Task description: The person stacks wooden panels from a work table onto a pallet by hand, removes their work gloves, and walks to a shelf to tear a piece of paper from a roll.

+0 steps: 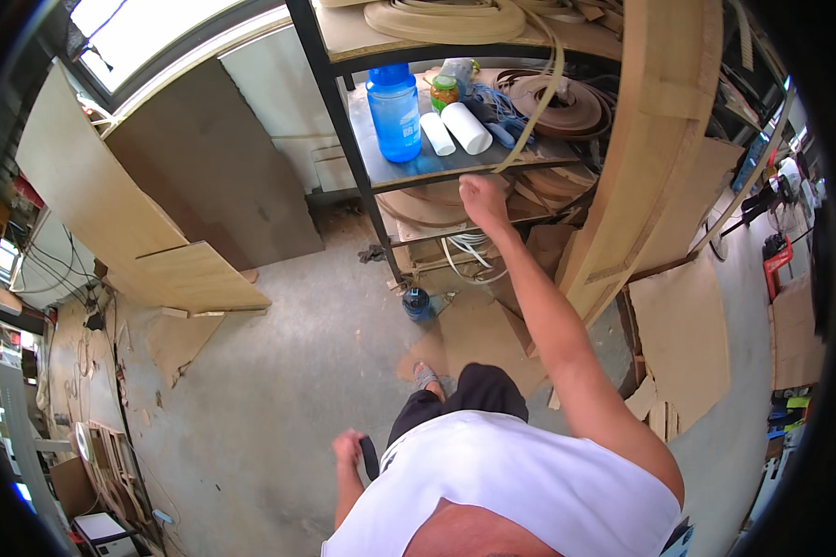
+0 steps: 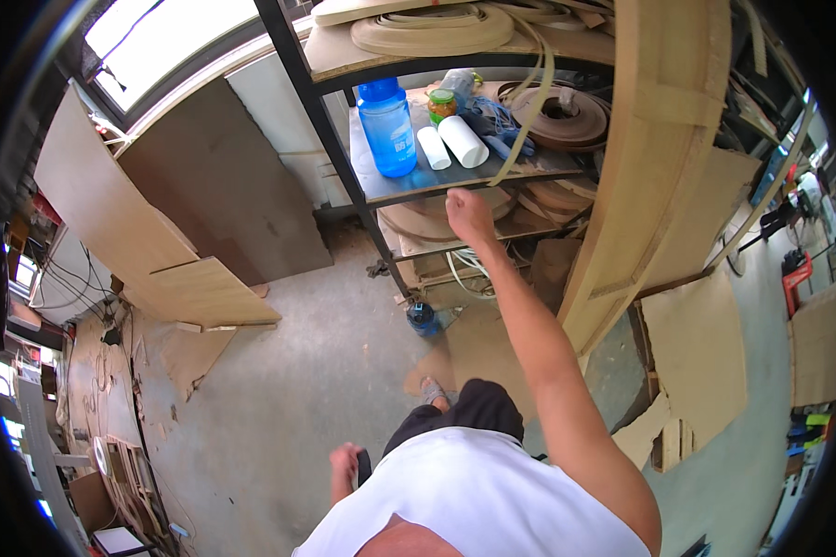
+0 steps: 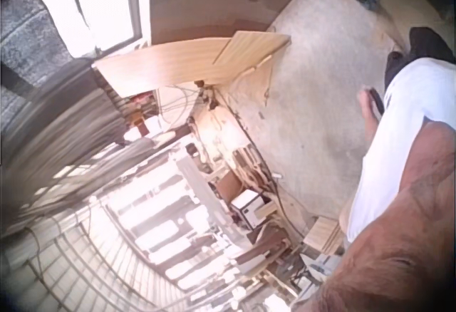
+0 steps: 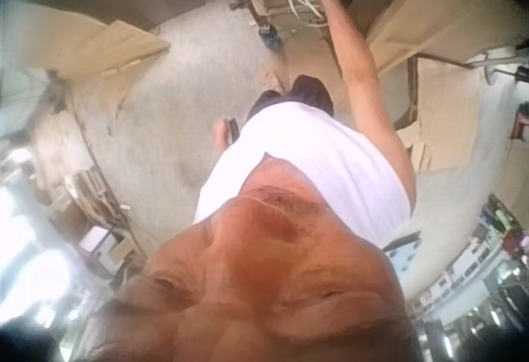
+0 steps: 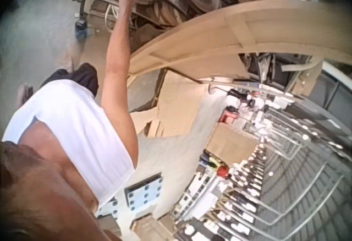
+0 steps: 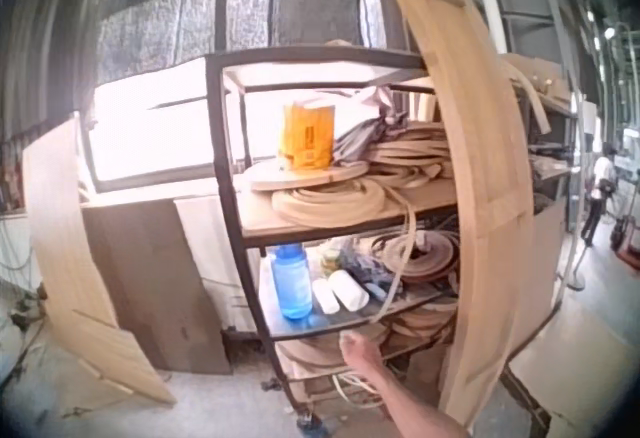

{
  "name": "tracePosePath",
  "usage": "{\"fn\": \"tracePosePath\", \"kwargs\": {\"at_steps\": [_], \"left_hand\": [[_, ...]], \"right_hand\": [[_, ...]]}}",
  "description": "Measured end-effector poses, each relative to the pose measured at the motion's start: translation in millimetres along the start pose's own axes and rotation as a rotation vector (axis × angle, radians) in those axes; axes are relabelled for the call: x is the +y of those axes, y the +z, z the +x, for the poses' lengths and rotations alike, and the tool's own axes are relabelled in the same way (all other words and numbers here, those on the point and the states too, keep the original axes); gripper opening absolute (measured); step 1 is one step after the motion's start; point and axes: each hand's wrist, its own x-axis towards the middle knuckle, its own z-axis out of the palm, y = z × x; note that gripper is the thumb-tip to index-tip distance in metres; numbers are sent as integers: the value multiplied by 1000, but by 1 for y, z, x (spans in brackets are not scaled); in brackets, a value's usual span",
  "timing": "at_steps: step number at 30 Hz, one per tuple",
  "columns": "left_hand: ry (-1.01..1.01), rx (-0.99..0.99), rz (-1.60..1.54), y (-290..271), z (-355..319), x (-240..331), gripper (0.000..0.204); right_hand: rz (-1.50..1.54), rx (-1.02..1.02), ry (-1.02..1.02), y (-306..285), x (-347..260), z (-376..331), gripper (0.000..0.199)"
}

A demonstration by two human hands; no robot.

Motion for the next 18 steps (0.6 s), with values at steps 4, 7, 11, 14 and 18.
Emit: {"fn": "tracePosePath", "kwargs": {"at_steps": [4,7,11,14,18], "left_hand": [[81,180,-304,27,-17,132,24],[144,249,-367,32,-20,164,25],[85,331,-343,43,-32,140,16],[-136,372,-350,76,-50,105,12],[-208,236,-381,116,-58,83,16]], "right_hand": [[-214,-76,-5,35,14,82,29],[-519,-100,-125,65,22,132,30],[-812,-270,-70,101,30,172,25],[-971,-220,-60,119,47,181,29],[-881,-281,-79,113,46,178,33]]}}
